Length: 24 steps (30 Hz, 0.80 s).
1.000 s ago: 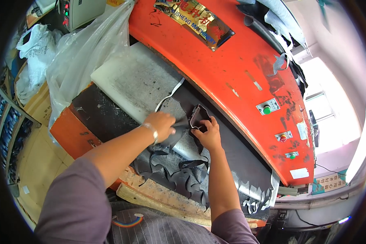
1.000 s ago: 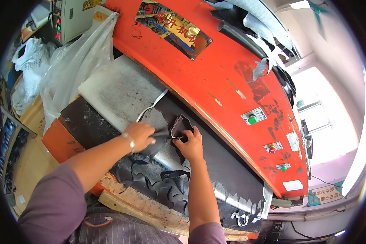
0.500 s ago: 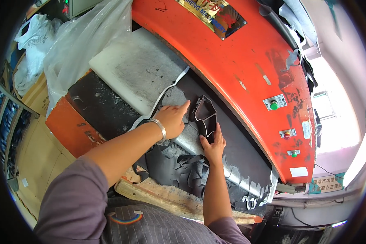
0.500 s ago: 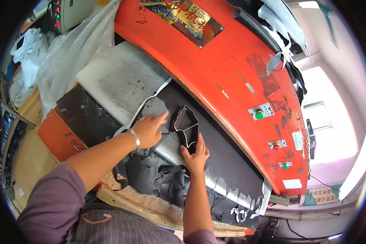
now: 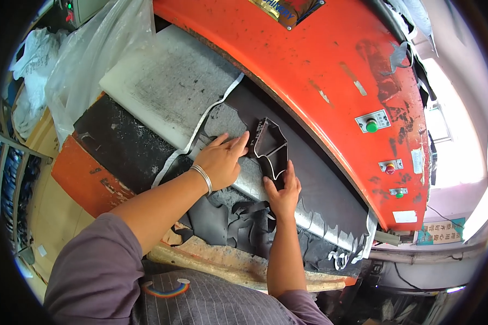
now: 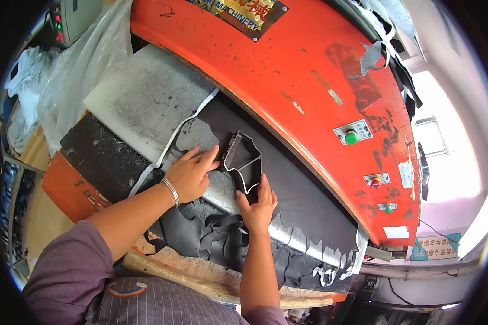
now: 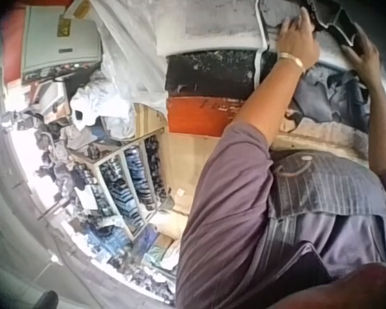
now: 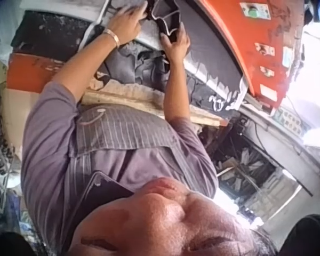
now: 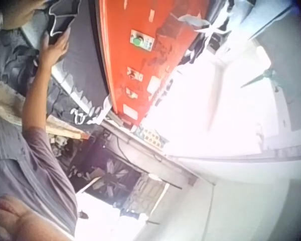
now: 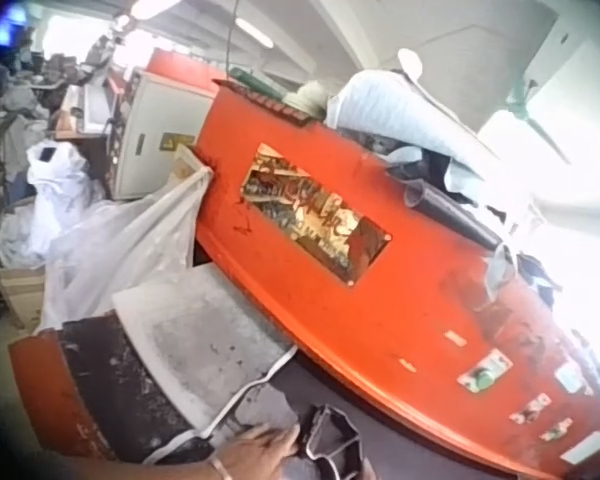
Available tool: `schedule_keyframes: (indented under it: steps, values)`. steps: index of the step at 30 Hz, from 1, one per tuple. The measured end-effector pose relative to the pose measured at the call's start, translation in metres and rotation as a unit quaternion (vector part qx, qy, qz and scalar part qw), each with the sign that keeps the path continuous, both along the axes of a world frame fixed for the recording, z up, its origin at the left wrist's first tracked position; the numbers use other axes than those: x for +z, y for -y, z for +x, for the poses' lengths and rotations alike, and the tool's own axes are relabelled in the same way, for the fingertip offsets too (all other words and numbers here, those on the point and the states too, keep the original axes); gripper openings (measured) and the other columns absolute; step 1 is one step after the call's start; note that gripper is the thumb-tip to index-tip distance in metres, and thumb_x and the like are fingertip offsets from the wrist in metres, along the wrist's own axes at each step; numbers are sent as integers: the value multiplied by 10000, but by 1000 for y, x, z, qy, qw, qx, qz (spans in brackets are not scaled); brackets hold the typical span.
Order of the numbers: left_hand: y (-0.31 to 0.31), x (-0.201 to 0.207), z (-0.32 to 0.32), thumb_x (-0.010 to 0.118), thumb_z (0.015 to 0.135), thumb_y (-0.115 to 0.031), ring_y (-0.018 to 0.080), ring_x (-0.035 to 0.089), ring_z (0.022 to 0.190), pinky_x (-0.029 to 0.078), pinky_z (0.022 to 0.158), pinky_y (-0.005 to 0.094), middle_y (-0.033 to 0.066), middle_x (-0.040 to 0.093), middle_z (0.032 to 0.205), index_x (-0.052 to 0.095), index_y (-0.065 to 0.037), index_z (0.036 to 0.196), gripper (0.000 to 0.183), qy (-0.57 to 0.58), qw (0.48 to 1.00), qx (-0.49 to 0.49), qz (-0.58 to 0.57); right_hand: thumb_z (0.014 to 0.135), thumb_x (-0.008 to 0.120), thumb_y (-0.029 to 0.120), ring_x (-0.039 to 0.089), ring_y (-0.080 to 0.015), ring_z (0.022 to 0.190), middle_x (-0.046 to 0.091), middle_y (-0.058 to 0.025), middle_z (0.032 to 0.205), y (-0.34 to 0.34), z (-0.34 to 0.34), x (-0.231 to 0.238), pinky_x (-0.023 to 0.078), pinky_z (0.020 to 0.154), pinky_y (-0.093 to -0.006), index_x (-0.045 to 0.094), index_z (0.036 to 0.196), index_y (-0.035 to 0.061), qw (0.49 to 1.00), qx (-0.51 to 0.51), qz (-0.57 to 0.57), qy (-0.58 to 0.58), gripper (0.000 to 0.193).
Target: Cutting leather components for shoes using a manual die-cutting machine.
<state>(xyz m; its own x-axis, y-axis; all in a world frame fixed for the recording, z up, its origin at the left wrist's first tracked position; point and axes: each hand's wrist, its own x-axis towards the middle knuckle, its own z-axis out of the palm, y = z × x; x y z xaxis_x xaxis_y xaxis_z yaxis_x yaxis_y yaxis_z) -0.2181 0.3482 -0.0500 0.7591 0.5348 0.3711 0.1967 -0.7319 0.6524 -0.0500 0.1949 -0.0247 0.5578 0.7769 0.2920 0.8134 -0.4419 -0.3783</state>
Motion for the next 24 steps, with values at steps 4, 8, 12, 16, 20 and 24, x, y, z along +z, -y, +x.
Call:
schedule_keyframes:
  steps: [4,8,12,16,20,24]
  values:
    - [0,0,0,458,804,-67,242,499,1209,256,1119,409,74,614,1232,164,47,1433,704,3,1000,-19,-18,720,751,292,562,-279,1018,606,-174,1106,4,1,2,269,1055,-415,387,1374,13,1000,2,-9,-3,799]
    - [-4,3,2,456,805,-75,239,499,1208,249,1124,403,64,610,1240,164,46,1433,703,0,1000,-22,-12,743,740,292,547,-287,1047,596,-181,1107,2,4,4,266,1055,-429,370,1378,-4,1000,14,-13,-12,793]
    - [-6,6,2,449,804,-82,239,491,1215,233,1132,397,52,605,1250,161,49,1432,702,-25,999,-18,-28,770,718,292,524,-317,1126,553,-212,1203,-2,7,5,258,1062,-446,346,1384,-19,999,35,-32,8,783]
    - [0,6,1,451,795,-82,245,487,1214,228,1134,397,54,604,1251,182,53,1423,697,-33,999,-19,-36,783,704,299,490,-328,1199,503,-228,1292,5,8,6,250,1070,-460,334,1388,-20,998,46,-43,-1,778]
    - [2,12,3,457,783,-81,257,492,1201,250,1124,402,57,615,1232,219,40,1416,687,-36,999,-16,-31,781,706,319,482,-320,1217,495,-222,1309,9,11,7,257,1067,-468,334,1388,-17,998,50,-31,-5,787]
    - [6,25,4,482,796,-90,256,484,1214,288,1099,362,77,609,1238,308,2,1403,638,-24,995,10,-101,772,730,298,411,-350,1285,423,-253,1372,24,15,22,261,1081,-449,302,1405,-32,996,72,28,-49,833]
